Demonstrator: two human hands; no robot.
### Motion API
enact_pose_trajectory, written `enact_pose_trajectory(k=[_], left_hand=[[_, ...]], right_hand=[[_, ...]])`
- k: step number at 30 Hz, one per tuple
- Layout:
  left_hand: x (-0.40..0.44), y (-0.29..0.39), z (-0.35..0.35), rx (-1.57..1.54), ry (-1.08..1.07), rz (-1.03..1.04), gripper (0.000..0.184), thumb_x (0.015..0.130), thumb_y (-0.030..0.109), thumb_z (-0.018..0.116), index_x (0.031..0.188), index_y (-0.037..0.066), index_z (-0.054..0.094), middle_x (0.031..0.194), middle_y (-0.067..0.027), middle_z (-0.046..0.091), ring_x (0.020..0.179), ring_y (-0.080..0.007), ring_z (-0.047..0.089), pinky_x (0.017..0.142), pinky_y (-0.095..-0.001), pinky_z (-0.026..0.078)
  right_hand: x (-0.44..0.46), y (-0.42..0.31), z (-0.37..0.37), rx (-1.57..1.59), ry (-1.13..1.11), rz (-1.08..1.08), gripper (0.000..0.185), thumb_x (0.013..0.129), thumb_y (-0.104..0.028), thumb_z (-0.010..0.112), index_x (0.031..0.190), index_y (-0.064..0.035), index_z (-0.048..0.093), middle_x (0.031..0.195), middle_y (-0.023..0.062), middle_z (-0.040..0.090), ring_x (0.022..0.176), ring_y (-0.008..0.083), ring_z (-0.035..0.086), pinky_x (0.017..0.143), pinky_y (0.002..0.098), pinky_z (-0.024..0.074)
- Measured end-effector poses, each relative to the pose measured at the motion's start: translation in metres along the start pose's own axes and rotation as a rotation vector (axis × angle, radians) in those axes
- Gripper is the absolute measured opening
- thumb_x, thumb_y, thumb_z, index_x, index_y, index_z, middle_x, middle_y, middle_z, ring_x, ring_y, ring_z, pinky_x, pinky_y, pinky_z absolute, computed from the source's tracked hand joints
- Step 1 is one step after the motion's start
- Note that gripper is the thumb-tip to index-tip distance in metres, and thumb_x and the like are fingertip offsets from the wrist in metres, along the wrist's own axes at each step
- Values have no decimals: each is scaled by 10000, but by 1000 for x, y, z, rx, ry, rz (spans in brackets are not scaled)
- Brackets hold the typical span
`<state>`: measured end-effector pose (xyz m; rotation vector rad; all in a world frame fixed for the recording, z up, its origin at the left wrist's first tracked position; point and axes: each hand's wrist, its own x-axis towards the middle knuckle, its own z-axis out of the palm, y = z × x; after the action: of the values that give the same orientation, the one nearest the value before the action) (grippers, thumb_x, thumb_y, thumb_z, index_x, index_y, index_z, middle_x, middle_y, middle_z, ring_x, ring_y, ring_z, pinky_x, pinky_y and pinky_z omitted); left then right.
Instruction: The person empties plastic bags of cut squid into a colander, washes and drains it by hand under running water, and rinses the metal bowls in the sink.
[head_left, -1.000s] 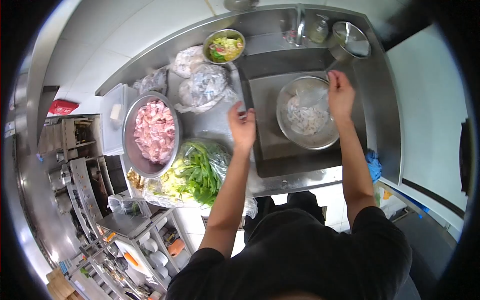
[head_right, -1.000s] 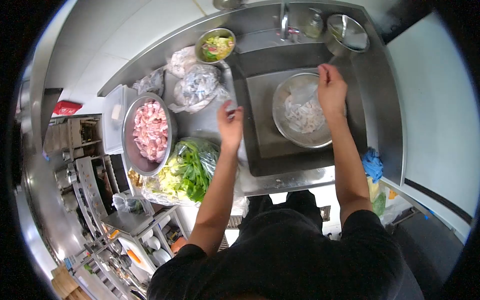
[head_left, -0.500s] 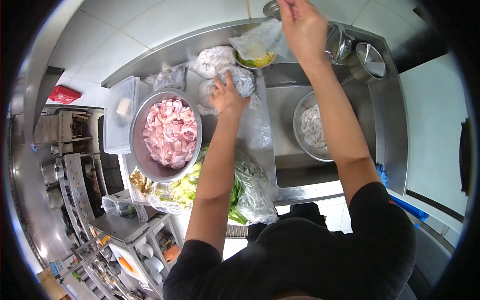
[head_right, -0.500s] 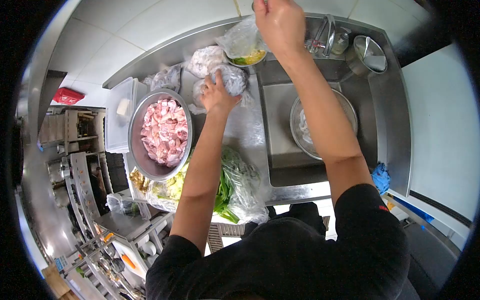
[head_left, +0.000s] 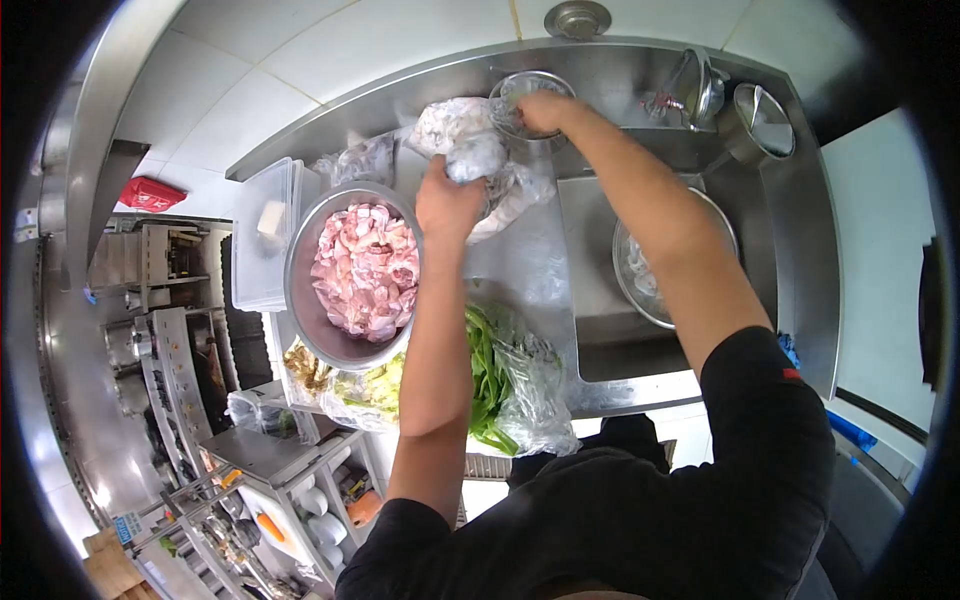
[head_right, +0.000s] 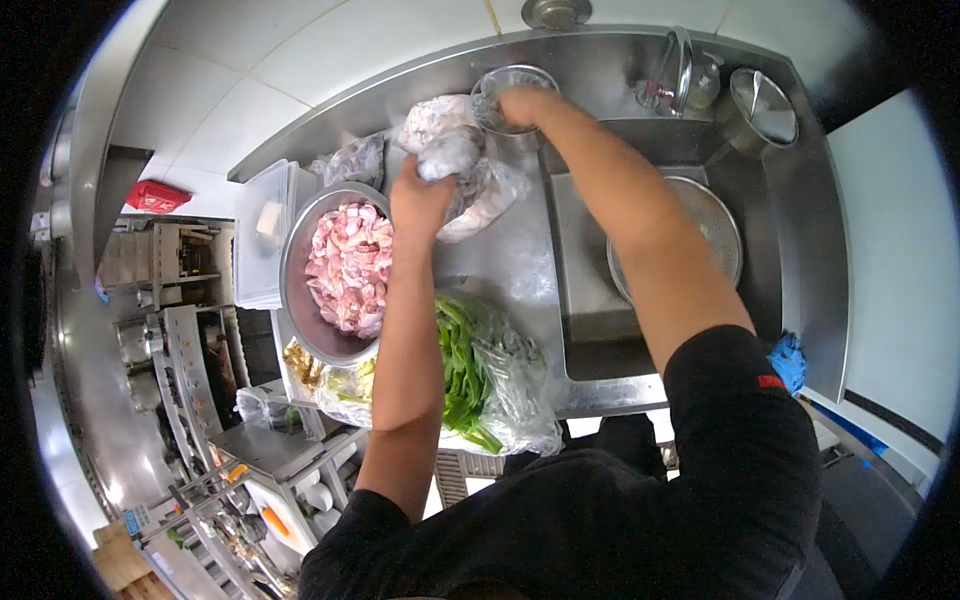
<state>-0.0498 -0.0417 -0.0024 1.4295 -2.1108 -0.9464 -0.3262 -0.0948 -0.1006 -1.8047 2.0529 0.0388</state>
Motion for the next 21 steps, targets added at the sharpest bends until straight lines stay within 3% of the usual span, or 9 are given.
enact_pose_trajectory(k=[2,3,5,7,9,12,16,18,21], left_hand=[[-9,-9,-9,-501,-142,-9,510,852,193,718,1300,4,565,1128,-151,711,1034,-302,696,866,-412,546],[-15,-9,-7,-753,-206,-104,388,940,179,640,1267,-25,594,1161,-133,702,1018,-254,701,889,-387,557],[-29,7,-5,-1120,-380,-329,392,950,189,633,1287,-6,585,1175,-143,694,1019,-269,700,915,-383,561],[-42,25,9,-1360,-552,-483,396,962,225,614,1301,23,573,1166,-152,690,986,-270,708,884,-377,593],[-48,43,27,-1295,-741,-481,410,953,262,633,1277,15,588,1118,-131,707,964,-252,714,797,-411,607],[-68,66,70,-1132,-870,-504,399,959,330,613,1244,50,614,1077,-105,721,899,-240,725,665,-438,614],[-97,78,115,-963,-915,-550,460,969,450,574,1233,78,631,1058,-80,723,869,-221,722,634,-406,591],[-110,86,103,-744,-829,-525,505,953,489,596,1218,61,638,1024,-74,731,831,-216,721,617,-392,580],[-100,62,78,-26,-816,-473,584,942,599,564,985,42,732,865,-98,741,738,-207,720,602,-349,552]], right_hand=[[-34,-10,-36,18,11,-43,376,902,-274,648,1219,-71,663,1218,194,675,1094,365,658,923,467,519],[-59,-15,-57,19,20,-62,430,893,-279,656,1270,-71,645,1239,200,668,1110,355,657,940,457,517],[-129,-10,-60,311,521,-204,494,906,-355,677,1314,-83,625,1222,207,675,1147,352,643,966,457,502],[-203,-13,-49,911,296,-380,581,888,-329,724,1403,-112,565,1363,170,598,1292,341,550,1069,438,445],[-286,-29,-41,676,647,-529,730,803,-289,819,1449,-127,520,1485,147,480,1379,352,456,1123,449,397],[-348,-40,-9,765,578,-259,848,719,-346,880,1449,-137,502,1539,187,393,1408,382,405,1136,450,384],[-368,-12,29,826,549,-175,878,689,-283,899,1440,-107,482,1460,203,452,1341,376,473,1101,433,420],[-368,-15,45,995,507,-199,740,721,-179,838,1384,-69,527,1361,195,537,1256,337,549,1044,403,459],[-352,-38,86,1243,371,-56,647,738,-119,768,1344,-45,555,1263,194,618,1171,309,612,997,378,481]])
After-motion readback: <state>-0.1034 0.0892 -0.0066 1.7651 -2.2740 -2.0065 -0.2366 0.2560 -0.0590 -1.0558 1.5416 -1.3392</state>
